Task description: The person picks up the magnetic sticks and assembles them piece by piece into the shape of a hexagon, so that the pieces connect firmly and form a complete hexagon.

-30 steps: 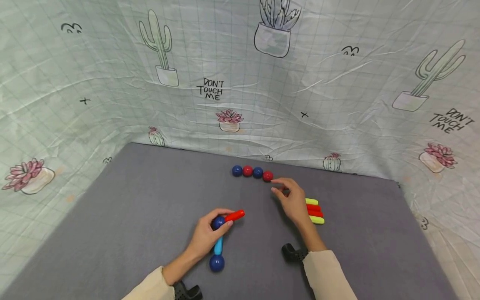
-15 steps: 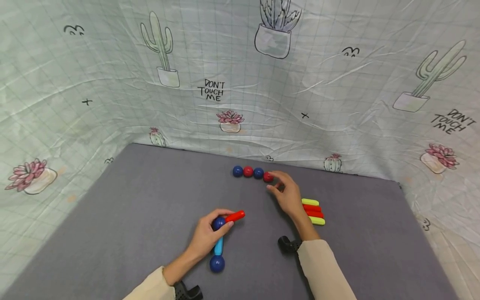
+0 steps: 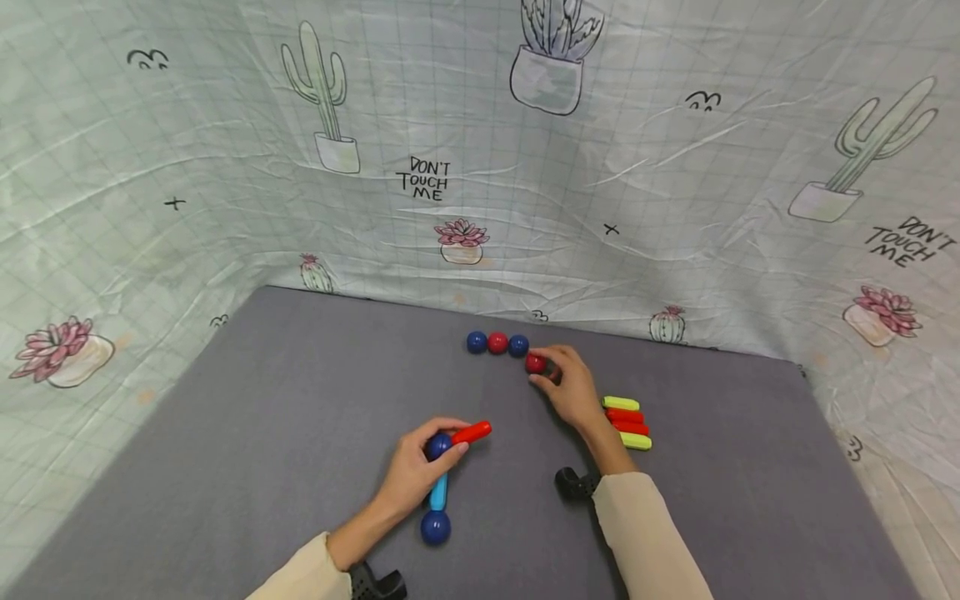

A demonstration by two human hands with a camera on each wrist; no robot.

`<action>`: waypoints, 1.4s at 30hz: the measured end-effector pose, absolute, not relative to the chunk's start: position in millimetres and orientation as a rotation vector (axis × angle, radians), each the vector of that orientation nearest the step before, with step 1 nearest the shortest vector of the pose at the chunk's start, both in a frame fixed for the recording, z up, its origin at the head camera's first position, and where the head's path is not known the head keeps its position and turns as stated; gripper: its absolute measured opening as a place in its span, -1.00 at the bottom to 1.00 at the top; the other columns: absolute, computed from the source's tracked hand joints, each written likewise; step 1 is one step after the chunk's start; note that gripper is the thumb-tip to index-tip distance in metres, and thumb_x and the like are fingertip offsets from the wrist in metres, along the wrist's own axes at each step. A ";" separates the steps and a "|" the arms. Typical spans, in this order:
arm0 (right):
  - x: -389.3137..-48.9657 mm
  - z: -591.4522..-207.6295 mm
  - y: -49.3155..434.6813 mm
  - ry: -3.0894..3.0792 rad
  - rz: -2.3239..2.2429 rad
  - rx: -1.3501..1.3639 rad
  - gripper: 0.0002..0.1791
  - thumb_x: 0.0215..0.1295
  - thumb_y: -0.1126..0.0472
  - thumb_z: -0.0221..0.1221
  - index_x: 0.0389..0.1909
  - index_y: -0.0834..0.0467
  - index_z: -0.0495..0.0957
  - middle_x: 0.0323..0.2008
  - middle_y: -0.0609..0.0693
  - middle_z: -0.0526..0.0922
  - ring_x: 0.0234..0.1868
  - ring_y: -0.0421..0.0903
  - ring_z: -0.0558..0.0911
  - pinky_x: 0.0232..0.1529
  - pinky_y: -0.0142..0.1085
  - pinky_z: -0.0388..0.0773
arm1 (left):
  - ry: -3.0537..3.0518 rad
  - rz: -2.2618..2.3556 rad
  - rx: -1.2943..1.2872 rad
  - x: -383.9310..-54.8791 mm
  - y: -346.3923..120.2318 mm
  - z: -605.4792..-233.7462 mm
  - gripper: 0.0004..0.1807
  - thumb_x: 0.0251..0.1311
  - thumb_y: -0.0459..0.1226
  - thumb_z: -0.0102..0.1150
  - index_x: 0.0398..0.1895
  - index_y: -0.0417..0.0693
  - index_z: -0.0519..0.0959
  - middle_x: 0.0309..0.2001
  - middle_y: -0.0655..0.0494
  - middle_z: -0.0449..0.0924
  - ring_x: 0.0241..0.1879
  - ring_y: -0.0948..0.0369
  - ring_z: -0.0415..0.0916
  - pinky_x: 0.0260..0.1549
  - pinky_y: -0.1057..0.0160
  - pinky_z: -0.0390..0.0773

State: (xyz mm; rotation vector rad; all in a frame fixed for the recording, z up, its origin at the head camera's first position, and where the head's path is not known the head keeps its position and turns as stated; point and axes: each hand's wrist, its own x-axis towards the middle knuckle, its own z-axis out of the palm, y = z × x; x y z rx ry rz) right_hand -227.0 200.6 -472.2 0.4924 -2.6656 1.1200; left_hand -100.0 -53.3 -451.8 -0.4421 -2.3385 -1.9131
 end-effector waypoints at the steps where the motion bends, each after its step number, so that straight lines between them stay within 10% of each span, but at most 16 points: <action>1: -226.8 -473.0 200.4 -2.670 1.109 0.491 -0.55 0.12 0.27 0.37 0.08 0.08 0.59 -0.03 0.08 0.53 -0.35 -0.08 0.49 -0.35 -0.22 0.40 | -2.337 -1.914 -0.439 -100.1 -53.3 -451.6 -0.75 0.16 -0.41 0.28 -0.08 -0.16 0.61 -0.18 0.03 0.64 -0.28 0.18 0.49 -0.20 0.26 0.43; 8: -218.8 -473.8 198.2 -2.692 1.127 0.466 -0.61 0.13 0.24 0.36 0.03 0.08 0.61 -0.33 0.00 0.54 -0.36 -0.10 0.46 -0.33 -0.22 0.35 | -2.325 -1.914 -0.442 -100.9 -53.1 -450.6 -0.76 0.16 -0.41 0.28 -0.08 -0.17 0.61 -0.21 0.01 0.64 -0.29 0.18 0.50 -0.21 0.27 0.44; 42: -138.4 -445.9 162.7 -2.456 1.077 0.999 -0.53 0.00 0.40 0.42 -0.02 0.09 0.62 -0.01 -0.05 0.51 -0.26 -0.21 0.47 -0.47 -0.37 0.45 | -2.317 -1.902 -0.459 -99.7 -53.6 -449.9 -0.77 0.16 -0.42 0.27 -0.10 -0.19 0.61 -0.18 0.01 0.65 -0.21 0.17 0.53 -0.12 0.22 0.46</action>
